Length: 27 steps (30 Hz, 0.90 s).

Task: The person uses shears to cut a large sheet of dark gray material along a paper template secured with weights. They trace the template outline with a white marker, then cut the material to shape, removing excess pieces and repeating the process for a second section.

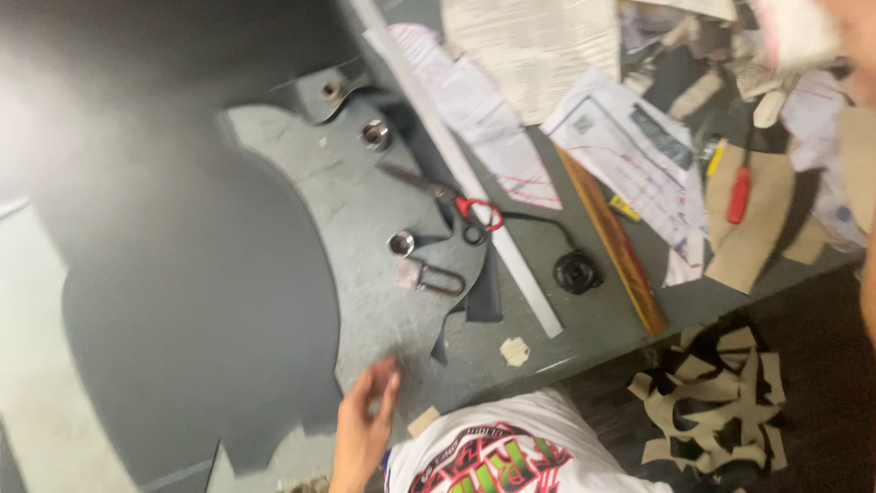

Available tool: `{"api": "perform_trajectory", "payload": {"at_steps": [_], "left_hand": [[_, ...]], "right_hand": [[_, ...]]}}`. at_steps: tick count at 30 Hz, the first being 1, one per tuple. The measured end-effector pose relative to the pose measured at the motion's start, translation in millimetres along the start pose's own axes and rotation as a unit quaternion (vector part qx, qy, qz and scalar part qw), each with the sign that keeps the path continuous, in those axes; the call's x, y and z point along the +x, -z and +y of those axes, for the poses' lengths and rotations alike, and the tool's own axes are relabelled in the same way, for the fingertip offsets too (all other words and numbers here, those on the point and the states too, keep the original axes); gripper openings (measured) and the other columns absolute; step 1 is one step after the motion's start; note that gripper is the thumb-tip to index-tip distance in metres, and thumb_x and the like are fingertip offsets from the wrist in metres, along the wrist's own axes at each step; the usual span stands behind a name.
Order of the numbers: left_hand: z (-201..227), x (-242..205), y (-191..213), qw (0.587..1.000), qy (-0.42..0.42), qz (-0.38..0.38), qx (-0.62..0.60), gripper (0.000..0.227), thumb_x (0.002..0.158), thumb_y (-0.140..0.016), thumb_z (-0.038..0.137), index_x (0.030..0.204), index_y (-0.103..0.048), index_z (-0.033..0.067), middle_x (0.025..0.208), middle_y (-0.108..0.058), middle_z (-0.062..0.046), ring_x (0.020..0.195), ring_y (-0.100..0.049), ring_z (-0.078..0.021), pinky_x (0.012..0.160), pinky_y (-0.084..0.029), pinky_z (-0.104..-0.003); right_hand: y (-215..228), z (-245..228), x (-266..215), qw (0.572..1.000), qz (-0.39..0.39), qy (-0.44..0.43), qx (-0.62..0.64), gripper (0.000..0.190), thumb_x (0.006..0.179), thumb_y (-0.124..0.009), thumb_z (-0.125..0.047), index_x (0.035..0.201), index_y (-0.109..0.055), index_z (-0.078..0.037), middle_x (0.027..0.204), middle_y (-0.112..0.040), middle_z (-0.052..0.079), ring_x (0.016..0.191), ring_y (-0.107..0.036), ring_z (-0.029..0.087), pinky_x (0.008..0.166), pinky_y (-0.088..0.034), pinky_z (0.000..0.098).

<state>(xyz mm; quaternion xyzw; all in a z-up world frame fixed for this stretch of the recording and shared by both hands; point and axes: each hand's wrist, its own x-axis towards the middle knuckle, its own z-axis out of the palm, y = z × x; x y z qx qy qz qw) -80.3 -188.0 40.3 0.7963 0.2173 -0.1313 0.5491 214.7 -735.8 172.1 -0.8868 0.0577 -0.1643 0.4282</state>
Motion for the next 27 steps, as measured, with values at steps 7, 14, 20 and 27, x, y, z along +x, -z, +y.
{"api": "perform_trajectory", "payload": {"at_steps": [7, 14, 20, 27], "left_hand": [[132.7, 22.0, -25.2, 0.930, -0.356, 0.004, -0.088, 0.083, 0.088, -0.082, 0.014, 0.157, -0.038, 0.0003, 0.154, -0.054, -0.017, 0.144, -0.052, -0.0263, 0.120, -0.039, -0.038], [130.6, 4.1, 7.0, 0.944, -0.242, -0.143, -0.174, 0.049, 0.100, -0.069, 0.015, 0.144, -0.054, 0.0000, 0.127, -0.073, -0.009, 0.112, -0.067, -0.0140, 0.099, -0.055, -0.030], [57.2, -2.6, 69.3, 0.947, -0.183, -0.153, -0.214, 0.033, 0.102, -0.062, 0.011, 0.134, -0.061, 0.0023, 0.113, -0.075, -0.004, 0.102, -0.068, -0.0082, 0.093, -0.056, -0.028], [-11.3, 8.6, 136.1, 0.972, -0.172, -0.126, -0.099, 0.036, 0.096, -0.069, 0.016, 0.128, -0.064, 0.0005, 0.102, -0.078, -0.007, 0.094, -0.073, -0.0098, 0.086, -0.056, -0.032]], "right_hand": [[-150.8, -177.4, -130.6, 0.916, -0.272, 0.058, 0.289, 0.013, 0.099, -0.071, 0.006, 0.111, -0.067, 0.001, 0.098, -0.073, 0.009, 0.079, -0.071, 0.009, 0.064, -0.059, 0.0235], [-233.4, -258.1, -190.3, 0.855, -0.276, 0.051, 0.435, 0.015, 0.105, -0.070, 0.007, 0.117, -0.061, 0.006, 0.112, -0.065, 0.005, 0.100, -0.067, 0.008, 0.088, -0.055, 0.0197], [-317.3, -274.8, -202.2, 0.866, -0.263, 0.079, 0.417, 0.015, 0.107, -0.069, 0.007, 0.120, -0.061, 0.004, 0.112, -0.063, 0.003, 0.096, -0.065, 0.007, 0.079, -0.050, 0.0182], [-430.9, -262.6, -210.3, 0.906, -0.213, 0.138, 0.338, 0.014, 0.107, -0.070, 0.009, 0.118, -0.063, 0.003, 0.110, -0.062, 0.002, 0.093, -0.065, 0.006, 0.076, -0.051, 0.0189]]}}
